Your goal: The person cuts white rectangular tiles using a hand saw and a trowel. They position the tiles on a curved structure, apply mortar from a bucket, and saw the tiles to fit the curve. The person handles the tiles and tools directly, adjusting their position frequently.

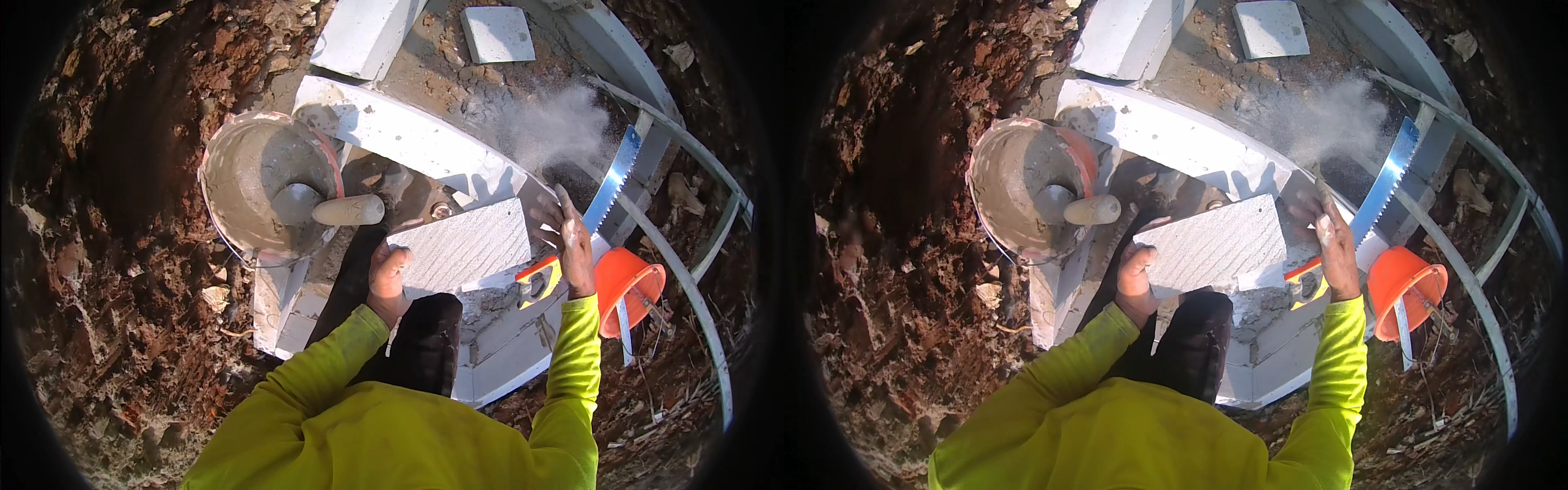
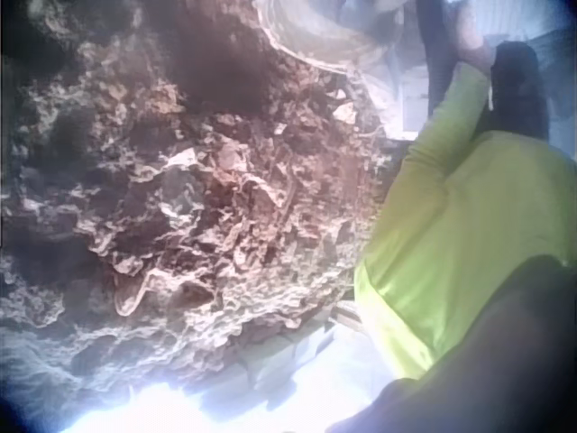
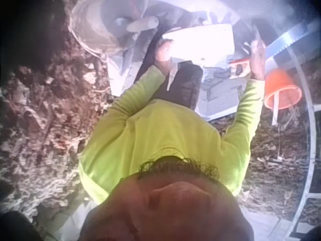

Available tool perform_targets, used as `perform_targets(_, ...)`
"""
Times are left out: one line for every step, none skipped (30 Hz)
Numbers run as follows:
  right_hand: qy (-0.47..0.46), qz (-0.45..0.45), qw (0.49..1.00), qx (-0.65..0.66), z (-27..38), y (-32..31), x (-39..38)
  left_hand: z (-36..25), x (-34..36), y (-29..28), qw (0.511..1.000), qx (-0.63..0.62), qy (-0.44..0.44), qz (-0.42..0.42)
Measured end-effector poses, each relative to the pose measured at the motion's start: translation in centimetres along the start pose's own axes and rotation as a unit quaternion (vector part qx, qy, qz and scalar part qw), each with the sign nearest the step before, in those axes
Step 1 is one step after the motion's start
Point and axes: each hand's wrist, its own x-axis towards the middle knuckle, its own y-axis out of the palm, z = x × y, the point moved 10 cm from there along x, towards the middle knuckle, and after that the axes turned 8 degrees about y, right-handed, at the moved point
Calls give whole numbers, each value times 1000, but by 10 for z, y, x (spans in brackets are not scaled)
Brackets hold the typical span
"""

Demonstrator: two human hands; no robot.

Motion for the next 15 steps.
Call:
perform_targets(-23,46,998,34,15,25,-19,2,10,4,1000,-7,12,17)
perform_targets(-49,10,998,-49,22,31,-27,-6,19,13,997,48,34,43)
perform_targets(-54,-12,997,-47,32,33,-25,-5,26,15,999,19,20,36)
perform_targets(-57,-33,997,-47,41,37,-25,-2,32,15,999,-11,7,29)
perform_targets(-38,-40,998,39,53,41,-19,-1,36,12,999,-38,-4,23)
perform_targets(-96,-74,992,-23,81,45,-20,4,37,5,999,-38,-15,36)
perform_targets(-134,-80,987,-27,107,54,-21,7,41,-8,1000,-21,-2,21)
perform_targets(-188,-100,976,-49,133,63,-23,6,43,-10,1000,-4,7,5)
perform_targets(-242,-118,961,-70,157,74,-23,1,40,-15,999,49,9,0)
perform_targets(-272,-132,949,-89,172,85,-20,-11,38,-9,995,100,11,-4)
perform_targets(-318,-150,929,-115,180,93,-13,-9,33,-21,991,134,-15,-6)
perform_targets(-376,-164,889,-201,197,112,-8,-4,24,-40,985,168,-41,-7)
perform_targets(-430,-175,839,-285,210,134,-3,-2,14,-55,977,202,-67,-9)
perform_targets(-453,-147,818,-323,214,155,7,-2,3,-65,971,219,-100,-15)
perform_targets(-475,-118,795,-360,215,173,16,-5,-5,-72,968,226,-106,-21)
